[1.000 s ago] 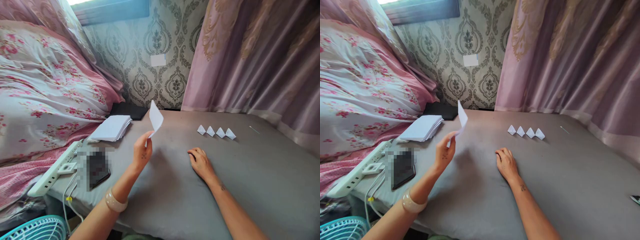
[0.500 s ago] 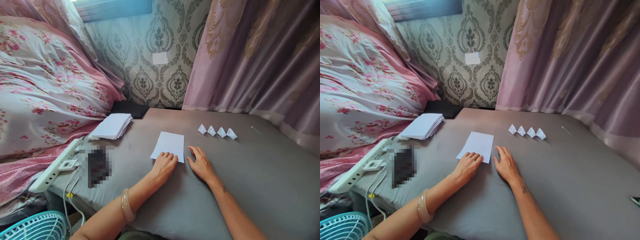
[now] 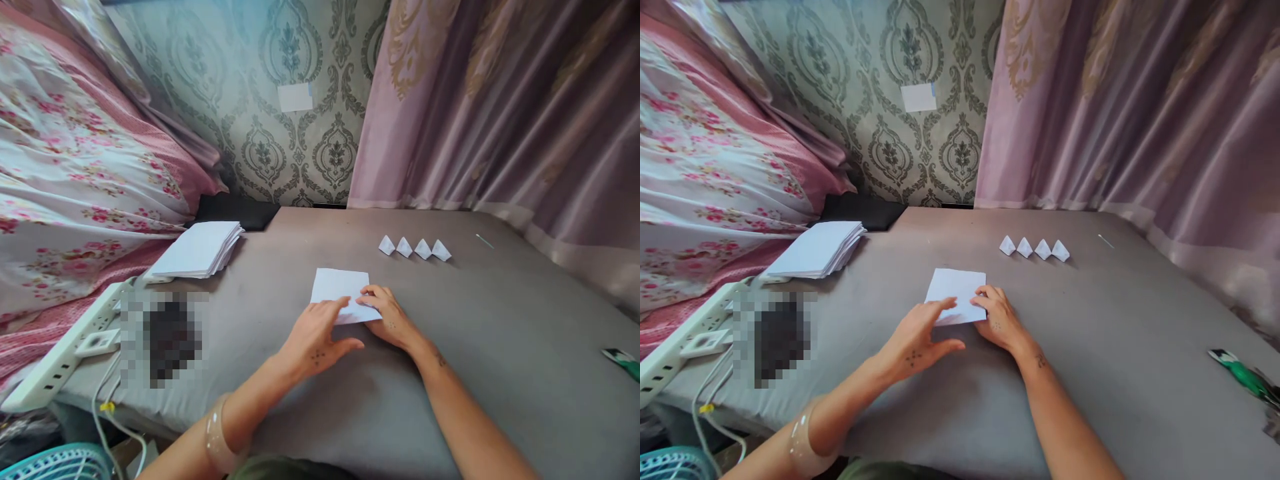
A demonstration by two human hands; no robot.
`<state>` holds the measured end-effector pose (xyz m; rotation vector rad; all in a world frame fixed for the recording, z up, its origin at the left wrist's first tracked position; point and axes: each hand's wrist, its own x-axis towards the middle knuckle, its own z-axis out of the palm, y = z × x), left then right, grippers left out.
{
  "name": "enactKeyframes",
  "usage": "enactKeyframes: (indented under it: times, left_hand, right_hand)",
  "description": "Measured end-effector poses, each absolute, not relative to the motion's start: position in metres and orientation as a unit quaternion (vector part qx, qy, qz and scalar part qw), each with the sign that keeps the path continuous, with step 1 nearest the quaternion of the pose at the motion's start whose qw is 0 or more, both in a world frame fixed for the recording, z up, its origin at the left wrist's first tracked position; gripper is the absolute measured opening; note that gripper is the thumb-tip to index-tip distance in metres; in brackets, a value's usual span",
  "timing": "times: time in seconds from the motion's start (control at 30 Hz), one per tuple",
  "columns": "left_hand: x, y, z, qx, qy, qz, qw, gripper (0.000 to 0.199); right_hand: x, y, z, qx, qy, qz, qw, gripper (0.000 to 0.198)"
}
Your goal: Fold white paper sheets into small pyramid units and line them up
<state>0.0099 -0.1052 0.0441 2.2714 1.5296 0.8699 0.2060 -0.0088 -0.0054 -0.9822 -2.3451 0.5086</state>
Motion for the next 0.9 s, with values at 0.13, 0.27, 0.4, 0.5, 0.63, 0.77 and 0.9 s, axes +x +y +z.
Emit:
enactKeyframes:
  times: [0.13, 0.27, 0.4, 0.5, 0.63, 0.77, 0.9]
  left_hand:
    - [-0.023, -0.095, 0.047, 0.664, 0.566, 0.439, 0.215, 0.08]
    - [-0.047, -0.08, 0.043, 0.579, 0.601, 0.451, 0.315, 0.074]
    - [-0.053, -0.063, 0.027, 0.533, 0.631, 0.408, 0.388, 0.06]
    - [-0.051, -0.051, 0.016, 0.541, 0.636, 0.388, 0.39, 0.049]
    - [-0.046, -0.039, 0.012, 0.567, 0.664, 0.346, 0.344, 0.038]
    - [-0.041, -0.035, 0.012, 0.578, 0.71, 0.28, 0.289, 0.035]
    - [-0.037, -0.037, 0.009, 0.612, 0.728, 0.224, 0.213, 0.037]
  right_hand:
    - [0.203, -0.008, -0.004, -0.437, -0.826, 0.209, 0.289, 0.02]
    - [0.201, -0.006, -0.003, -0.522, -0.782, 0.205, 0.272, 0.03]
    - [0.2, -0.003, -0.009, -0.562, -0.758, 0.17, 0.283, 0.031]
    - [0.199, -0.001, -0.014, -0.569, -0.756, 0.146, 0.287, 0.03]
    - [0.199, -0.001, -0.017, -0.581, -0.754, 0.113, 0.285, 0.029]
    - [0.198, -0.003, -0.016, -0.589, -0.753, 0.086, 0.282, 0.026]
    - [0.196, -0.005, -0.013, -0.601, -0.752, 0.068, 0.261, 0.024]
